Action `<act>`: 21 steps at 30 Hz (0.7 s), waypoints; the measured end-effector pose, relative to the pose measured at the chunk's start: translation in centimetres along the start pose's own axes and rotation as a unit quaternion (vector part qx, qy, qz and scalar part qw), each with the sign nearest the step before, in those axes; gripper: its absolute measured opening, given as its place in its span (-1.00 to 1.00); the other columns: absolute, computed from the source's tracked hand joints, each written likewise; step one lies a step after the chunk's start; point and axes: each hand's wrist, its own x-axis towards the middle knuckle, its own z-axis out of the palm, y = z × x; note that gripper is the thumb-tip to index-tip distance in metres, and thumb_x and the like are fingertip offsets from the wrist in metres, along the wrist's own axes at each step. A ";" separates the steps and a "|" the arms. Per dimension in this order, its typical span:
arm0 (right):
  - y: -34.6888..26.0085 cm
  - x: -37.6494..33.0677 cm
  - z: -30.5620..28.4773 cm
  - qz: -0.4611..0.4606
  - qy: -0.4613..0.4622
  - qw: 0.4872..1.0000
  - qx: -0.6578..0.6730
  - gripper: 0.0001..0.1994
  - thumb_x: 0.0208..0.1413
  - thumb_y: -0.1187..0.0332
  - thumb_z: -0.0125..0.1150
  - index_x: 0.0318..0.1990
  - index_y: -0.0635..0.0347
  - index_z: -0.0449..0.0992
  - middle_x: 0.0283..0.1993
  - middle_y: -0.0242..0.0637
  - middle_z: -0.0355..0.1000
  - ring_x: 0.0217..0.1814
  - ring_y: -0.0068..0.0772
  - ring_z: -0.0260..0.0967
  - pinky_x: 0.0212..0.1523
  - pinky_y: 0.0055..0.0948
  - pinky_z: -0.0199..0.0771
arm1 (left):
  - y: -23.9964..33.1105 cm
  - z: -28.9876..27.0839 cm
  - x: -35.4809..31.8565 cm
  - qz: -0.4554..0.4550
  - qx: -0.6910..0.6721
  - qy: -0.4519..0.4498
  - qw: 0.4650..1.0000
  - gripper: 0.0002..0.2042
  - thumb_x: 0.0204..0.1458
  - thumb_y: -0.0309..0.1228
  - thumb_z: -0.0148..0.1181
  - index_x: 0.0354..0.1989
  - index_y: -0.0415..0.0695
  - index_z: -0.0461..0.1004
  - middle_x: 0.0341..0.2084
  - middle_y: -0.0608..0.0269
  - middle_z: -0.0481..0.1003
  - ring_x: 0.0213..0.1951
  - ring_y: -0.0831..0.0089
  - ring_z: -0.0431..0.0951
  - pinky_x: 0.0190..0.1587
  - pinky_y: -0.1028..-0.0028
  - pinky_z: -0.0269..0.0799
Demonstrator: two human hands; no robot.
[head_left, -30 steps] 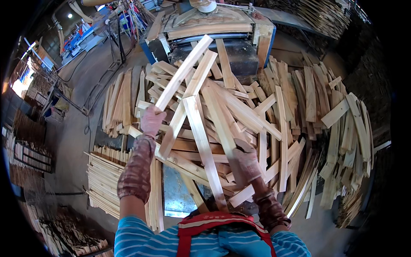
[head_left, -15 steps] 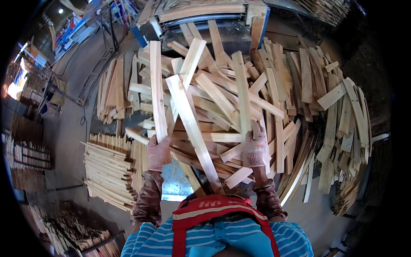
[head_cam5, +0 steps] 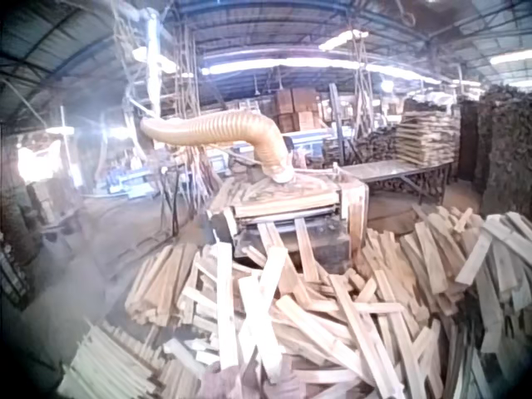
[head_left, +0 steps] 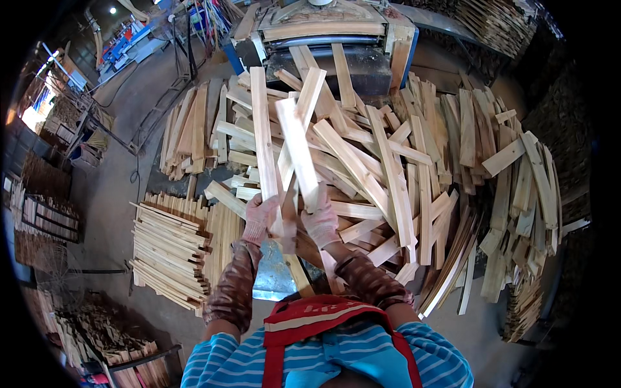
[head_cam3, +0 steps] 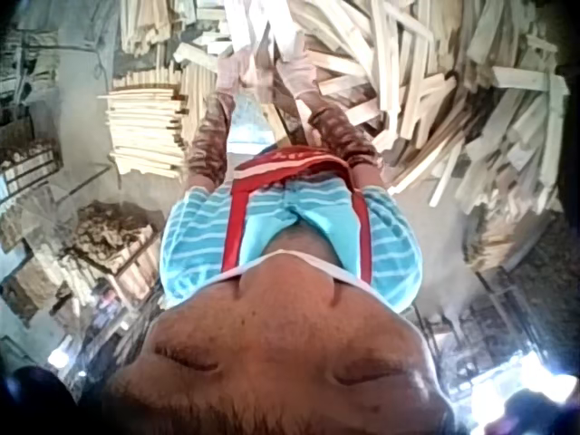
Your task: The person sorts and stacks thin wooden planks in a workshop. They repeatedly pick up planks from a large pile, align them, and place them into a neat stack on a table, occasionally moving the stack to make room for more pieces.
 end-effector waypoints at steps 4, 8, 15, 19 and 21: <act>2.5 1.4 -2.0 -0.099 0.143 0.963 0.206 -0.01 -0.06 0.44 0.38 0.54 0.24 -0.08 0.25 0.02 0.38 0.25 -0.12 0.39 0.21 -0.30 0.42 | -1.4 -0.1 -2.0 0.052 -0.067 0.058 0.995 -0.80 0.07 -0.44 0.42 -0.16 -0.22 0.62 -0.33 0.35 0.61 -0.36 0.56 0.56 -0.29 0.47 0.53; 0.6 2.5 -7.4 -0.130 0.267 0.953 -0.054 -0.07 -0.02 0.42 0.38 0.51 0.31 -0.01 0.41 0.20 0.16 0.37 0.21 0.26 0.27 -0.10 0.46 | -3.4 -3.1 -1.2 0.116 -0.066 0.135 0.982 -0.78 0.11 -0.44 0.38 -0.10 -0.22 0.58 -0.31 0.33 0.60 -0.34 0.54 0.56 -0.29 0.45 0.52; -3.5 4.3 -1.4 -0.456 0.100 0.868 -0.168 -0.37 0.09 0.32 0.20 0.37 0.11 0.28 0.37 -0.06 0.27 0.45 0.12 0.18 0.48 0.04 0.06 | -3.2 -5.7 -0.7 0.106 -0.036 0.156 0.981 -0.73 0.09 -0.45 0.38 -0.05 -0.24 0.57 -0.27 0.30 0.60 -0.32 0.51 0.55 -0.26 0.44 0.51; -2.3 12.0 0.3 -0.478 0.103 0.794 -0.362 -0.52 0.20 0.22 0.12 0.29 0.00 0.39 0.32 -0.24 0.38 0.47 -0.01 0.18 0.56 -0.02 -0.10 | -0.8 -4.3 -1.2 0.072 -0.009 0.155 0.985 -0.71 0.09 -0.45 0.38 -0.04 -0.27 0.56 -0.25 0.27 0.60 -0.30 0.49 0.56 -0.24 0.45 0.50; -5.1 13.2 -2.4 -0.437 0.082 0.729 -0.520 -0.60 0.23 0.20 0.09 0.22 -0.04 0.44 0.23 -0.31 0.44 0.42 -0.09 0.23 0.57 -0.05 -0.10 | -1.4 -5.9 -2.9 0.074 -0.020 0.146 0.986 -0.69 0.11 -0.44 0.36 -0.01 -0.29 0.54 -0.23 0.28 0.59 -0.27 0.50 0.56 -0.23 0.46 0.49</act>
